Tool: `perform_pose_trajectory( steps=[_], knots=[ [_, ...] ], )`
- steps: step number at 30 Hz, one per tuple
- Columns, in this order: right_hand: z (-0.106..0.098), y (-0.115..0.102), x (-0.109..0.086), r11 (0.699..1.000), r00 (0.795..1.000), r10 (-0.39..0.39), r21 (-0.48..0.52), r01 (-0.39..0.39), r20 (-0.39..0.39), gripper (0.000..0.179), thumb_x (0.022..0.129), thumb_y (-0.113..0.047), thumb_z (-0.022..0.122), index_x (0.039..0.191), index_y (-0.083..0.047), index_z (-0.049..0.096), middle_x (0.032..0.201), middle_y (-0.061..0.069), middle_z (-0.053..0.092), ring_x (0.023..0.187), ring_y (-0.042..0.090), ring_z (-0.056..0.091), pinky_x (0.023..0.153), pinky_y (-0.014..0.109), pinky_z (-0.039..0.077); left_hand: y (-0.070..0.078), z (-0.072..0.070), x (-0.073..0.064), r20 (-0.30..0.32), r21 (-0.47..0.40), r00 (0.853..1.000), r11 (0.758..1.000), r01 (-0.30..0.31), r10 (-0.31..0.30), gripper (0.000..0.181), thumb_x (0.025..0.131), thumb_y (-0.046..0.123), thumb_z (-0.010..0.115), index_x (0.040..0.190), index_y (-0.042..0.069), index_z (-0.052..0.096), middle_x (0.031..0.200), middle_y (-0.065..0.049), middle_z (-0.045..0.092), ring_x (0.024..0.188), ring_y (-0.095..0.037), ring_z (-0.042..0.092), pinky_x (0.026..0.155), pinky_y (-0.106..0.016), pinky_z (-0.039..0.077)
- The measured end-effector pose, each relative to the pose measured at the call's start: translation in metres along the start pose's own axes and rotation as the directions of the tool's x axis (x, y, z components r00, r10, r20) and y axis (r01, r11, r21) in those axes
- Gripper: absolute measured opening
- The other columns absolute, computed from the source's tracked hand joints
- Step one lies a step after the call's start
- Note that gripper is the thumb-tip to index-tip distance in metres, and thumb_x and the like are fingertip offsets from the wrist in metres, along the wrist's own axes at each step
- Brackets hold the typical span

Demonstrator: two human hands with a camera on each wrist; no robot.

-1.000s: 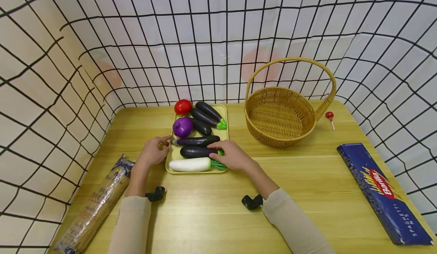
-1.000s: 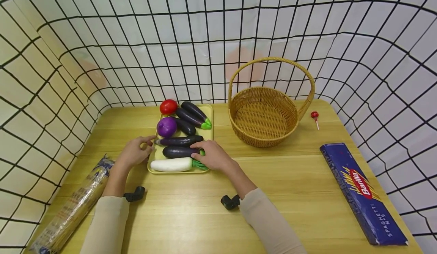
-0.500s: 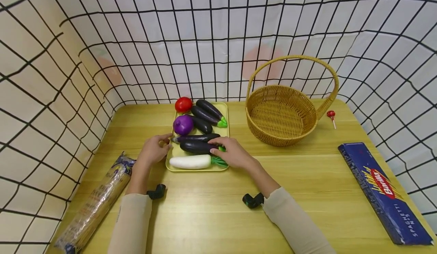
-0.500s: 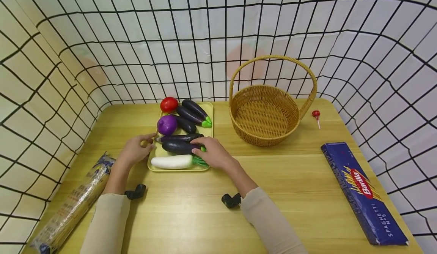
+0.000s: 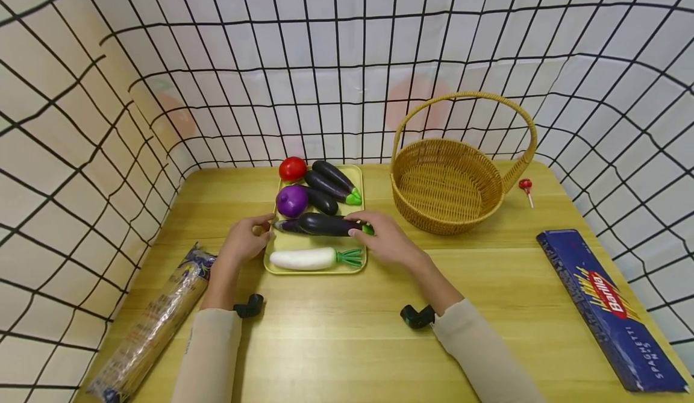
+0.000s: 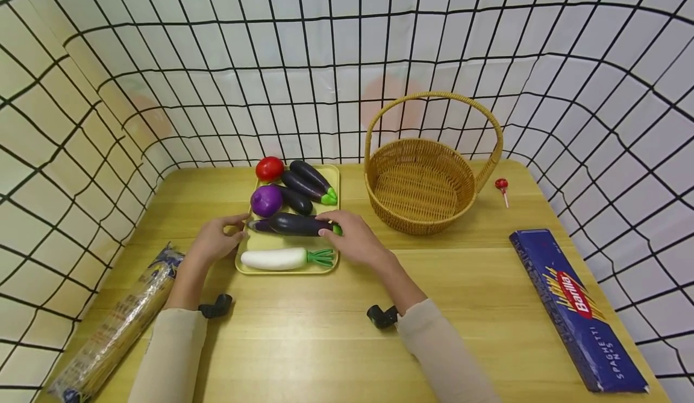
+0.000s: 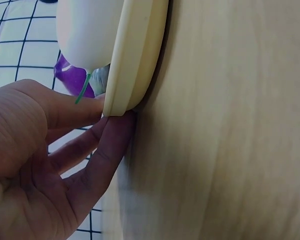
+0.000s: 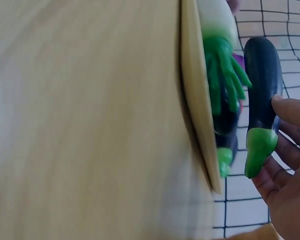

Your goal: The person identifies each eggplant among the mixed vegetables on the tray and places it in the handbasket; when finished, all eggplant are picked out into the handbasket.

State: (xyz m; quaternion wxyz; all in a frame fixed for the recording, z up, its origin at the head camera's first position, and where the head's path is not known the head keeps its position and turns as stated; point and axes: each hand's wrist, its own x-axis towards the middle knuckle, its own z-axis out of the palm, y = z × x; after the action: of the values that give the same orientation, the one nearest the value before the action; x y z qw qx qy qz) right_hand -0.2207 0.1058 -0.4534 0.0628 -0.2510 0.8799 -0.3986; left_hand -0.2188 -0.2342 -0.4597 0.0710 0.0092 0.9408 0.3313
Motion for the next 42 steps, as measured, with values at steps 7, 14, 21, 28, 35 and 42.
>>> perform_pose_trajectory(
  steps=[7,14,21,28,35,42],
  knots=[
    [-0.025,0.005,-0.009,0.999,0.997,-0.008,-0.036,0.005,-0.081,0.036,0.103,-0.024,0.064,0.137,-0.011,0.066,0.139,0.012,0.065,0.132,0.033,0.058,0.111,0.052,0.046,-0.001,-0.001,-0.001,0.004,-0.026,1.000,1.000,0.007,-0.007,0.051,0.100,0.017,0.063,0.150,0.013,0.055,0.129,-0.016,0.067,0.060,-0.018,0.035,0.059,-0.032,0.038],
    [-0.054,0.009,-0.020,0.999,0.995,0.020,-0.033,-0.023,-0.095,0.037,0.105,-0.029,0.061,0.139,-0.015,0.064,0.142,0.009,0.063,0.129,0.030,0.057,0.106,0.052,0.048,-0.002,-0.002,-0.002,0.010,-0.036,1.000,0.999,0.007,-0.007,0.051,0.100,0.016,0.063,0.151,0.013,0.054,0.130,-0.017,0.067,0.058,-0.016,0.035,0.056,-0.031,0.039],
    [-0.088,0.019,-0.029,0.997,0.986,0.050,-0.051,-0.059,-0.157,0.036,0.105,-0.027,0.062,0.139,-0.015,0.063,0.136,0.012,0.064,0.116,0.031,0.057,0.098,0.050,0.045,-0.003,-0.002,-0.003,0.009,-0.020,1.000,1.000,0.004,-0.004,0.052,0.100,0.016,0.062,0.151,0.012,0.054,0.130,-0.016,0.067,0.067,-0.022,0.040,0.060,-0.033,0.037],
    [-0.120,0.040,-0.040,0.985,0.972,0.127,-0.088,-0.147,-0.198,0.038,0.105,-0.031,0.062,0.140,-0.016,0.063,0.143,0.016,0.060,0.125,0.038,0.055,0.102,0.058,0.044,-0.004,-0.002,-0.003,0.012,-0.027,1.000,1.000,0.008,-0.007,0.052,0.101,0.017,0.063,0.151,0.013,0.053,0.131,-0.016,0.067,0.090,-0.029,0.050,0.065,-0.032,0.038],
    [-0.146,0.065,-0.038,0.964,0.955,0.196,-0.135,-0.230,-0.224,0.038,0.104,-0.029,0.064,0.139,-0.014,0.063,0.142,0.021,0.059,0.125,0.043,0.054,0.101,0.061,0.045,-0.004,-0.002,-0.001,0.003,-0.032,1.000,0.999,-0.001,0.001,0.051,0.100,0.016,0.063,0.151,0.014,0.055,0.129,-0.016,0.067,0.072,-0.023,0.042,0.060,-0.032,0.035],
    [-0.165,0.096,-0.027,0.943,0.949,0.247,-0.175,-0.282,-0.196,0.038,0.105,-0.024,0.062,0.140,-0.012,0.060,0.140,0.023,0.057,0.124,0.043,0.051,0.101,0.063,0.043,-0.002,-0.001,0.001,0.011,-0.050,1.000,0.999,0.001,0.000,0.051,0.100,0.017,0.064,0.150,0.014,0.055,0.129,-0.017,0.067,0.064,-0.022,0.035,0.058,-0.033,0.035]
  ],
)
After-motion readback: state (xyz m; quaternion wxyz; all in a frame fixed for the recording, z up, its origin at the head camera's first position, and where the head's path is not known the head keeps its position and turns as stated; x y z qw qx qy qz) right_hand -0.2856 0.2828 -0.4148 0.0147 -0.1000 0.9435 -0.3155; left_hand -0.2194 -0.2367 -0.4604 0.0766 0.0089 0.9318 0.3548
